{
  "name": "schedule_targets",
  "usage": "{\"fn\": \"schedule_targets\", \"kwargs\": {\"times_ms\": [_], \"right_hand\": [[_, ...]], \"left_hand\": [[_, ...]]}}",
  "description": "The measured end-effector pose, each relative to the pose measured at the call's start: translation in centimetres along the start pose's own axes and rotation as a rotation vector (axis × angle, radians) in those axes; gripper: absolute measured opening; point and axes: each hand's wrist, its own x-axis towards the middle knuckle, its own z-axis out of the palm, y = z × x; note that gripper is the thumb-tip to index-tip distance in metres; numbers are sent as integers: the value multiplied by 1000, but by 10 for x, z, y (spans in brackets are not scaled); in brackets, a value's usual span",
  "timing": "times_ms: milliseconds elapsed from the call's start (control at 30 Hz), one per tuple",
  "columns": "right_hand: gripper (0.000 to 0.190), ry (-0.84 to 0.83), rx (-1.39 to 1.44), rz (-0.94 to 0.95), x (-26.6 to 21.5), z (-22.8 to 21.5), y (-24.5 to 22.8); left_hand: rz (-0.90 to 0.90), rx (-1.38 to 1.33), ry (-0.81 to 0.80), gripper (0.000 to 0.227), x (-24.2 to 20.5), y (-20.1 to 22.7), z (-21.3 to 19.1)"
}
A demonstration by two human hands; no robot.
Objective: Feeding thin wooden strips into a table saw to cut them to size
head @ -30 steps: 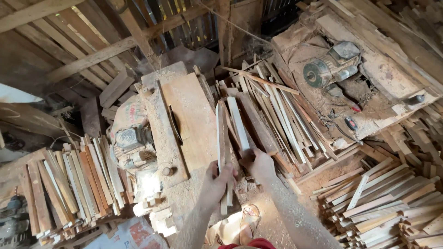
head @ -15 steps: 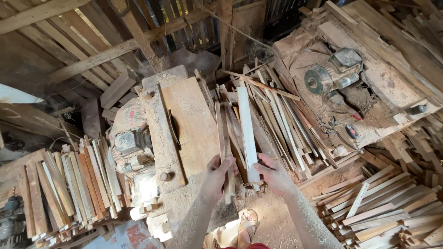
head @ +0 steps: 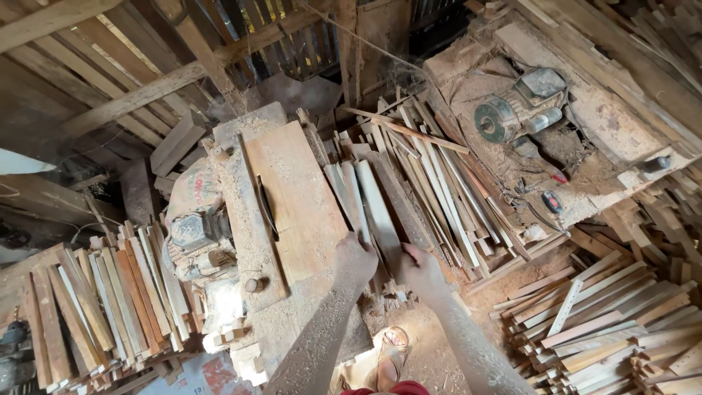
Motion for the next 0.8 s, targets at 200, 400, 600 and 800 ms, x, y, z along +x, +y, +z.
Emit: {"fn": "schedule_targets", "kwargs": {"times_ms": [200,400,600,800], "right_hand": [[33,8,439,352,-7,-36,-16],[37,-68,511,281,-17,-35,-29],[44,-253,393,110,-47,-41,-78],[85,-251,238,183,-59,-39,-86]], "left_hand": [[46,164,54,19,-16,7,-10],[23,232,54,30,-26,19,-30],[66,-574,-169,66,-58,52,-86],[49,-903,-208,14,-58,39,-119]]}}
